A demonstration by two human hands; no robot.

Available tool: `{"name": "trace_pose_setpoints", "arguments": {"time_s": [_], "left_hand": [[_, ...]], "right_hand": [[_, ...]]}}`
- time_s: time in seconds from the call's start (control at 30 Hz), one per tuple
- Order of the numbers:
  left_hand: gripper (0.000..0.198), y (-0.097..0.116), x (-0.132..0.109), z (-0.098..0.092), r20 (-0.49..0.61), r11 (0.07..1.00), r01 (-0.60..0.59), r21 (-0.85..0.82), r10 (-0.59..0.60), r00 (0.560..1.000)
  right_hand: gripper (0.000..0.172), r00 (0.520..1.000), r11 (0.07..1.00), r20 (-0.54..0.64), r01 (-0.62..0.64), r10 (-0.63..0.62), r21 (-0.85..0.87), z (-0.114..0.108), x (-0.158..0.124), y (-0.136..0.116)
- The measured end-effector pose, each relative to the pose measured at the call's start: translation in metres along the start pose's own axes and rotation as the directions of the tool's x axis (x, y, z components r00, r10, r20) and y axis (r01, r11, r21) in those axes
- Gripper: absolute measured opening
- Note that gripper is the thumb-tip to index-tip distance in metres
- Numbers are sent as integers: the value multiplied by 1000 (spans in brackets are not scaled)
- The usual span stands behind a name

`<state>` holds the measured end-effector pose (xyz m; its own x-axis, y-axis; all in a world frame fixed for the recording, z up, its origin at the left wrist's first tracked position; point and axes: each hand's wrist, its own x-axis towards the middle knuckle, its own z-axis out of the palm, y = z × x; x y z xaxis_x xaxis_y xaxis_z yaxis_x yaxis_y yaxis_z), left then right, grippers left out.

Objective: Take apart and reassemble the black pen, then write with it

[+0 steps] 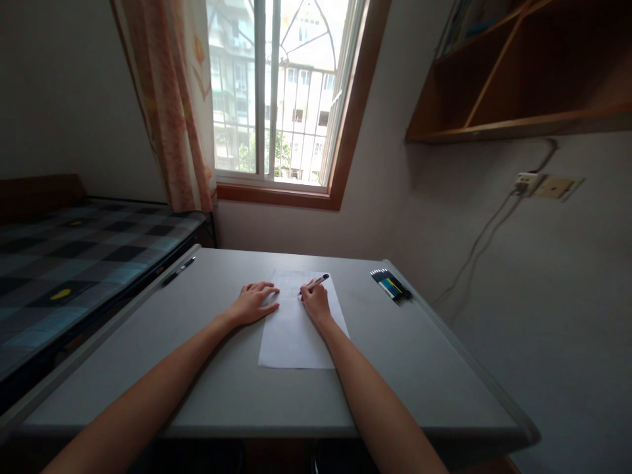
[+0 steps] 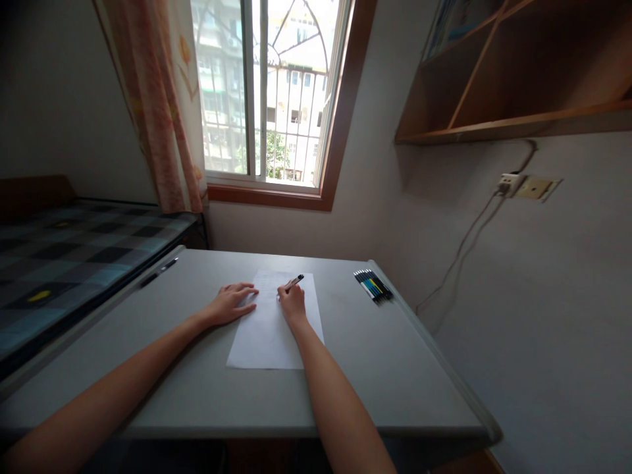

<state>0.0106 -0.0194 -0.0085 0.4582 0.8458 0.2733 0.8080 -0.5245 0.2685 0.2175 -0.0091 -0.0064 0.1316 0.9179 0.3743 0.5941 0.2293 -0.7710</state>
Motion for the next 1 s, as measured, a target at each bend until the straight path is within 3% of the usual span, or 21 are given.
{"name": "trace_pose_setpoints", "arguments": {"time_s": [0.17,0.4,1.0], "left_hand": [[45,0,0,1,7,1000,3,3,-3,1000],[45,-1,1,1,12,1000,2,4,-2,1000],[45,0,1,1,-3,1000,7,1,-7,1000]], "right_hand": [[19,1000,998,5,-1,1,-60,-1,0,-1],[21,998,1000,-53,-26,26,1,-3,0,0],[18,999,999,-36,-12,11,-37,-1,-1,1]]}}
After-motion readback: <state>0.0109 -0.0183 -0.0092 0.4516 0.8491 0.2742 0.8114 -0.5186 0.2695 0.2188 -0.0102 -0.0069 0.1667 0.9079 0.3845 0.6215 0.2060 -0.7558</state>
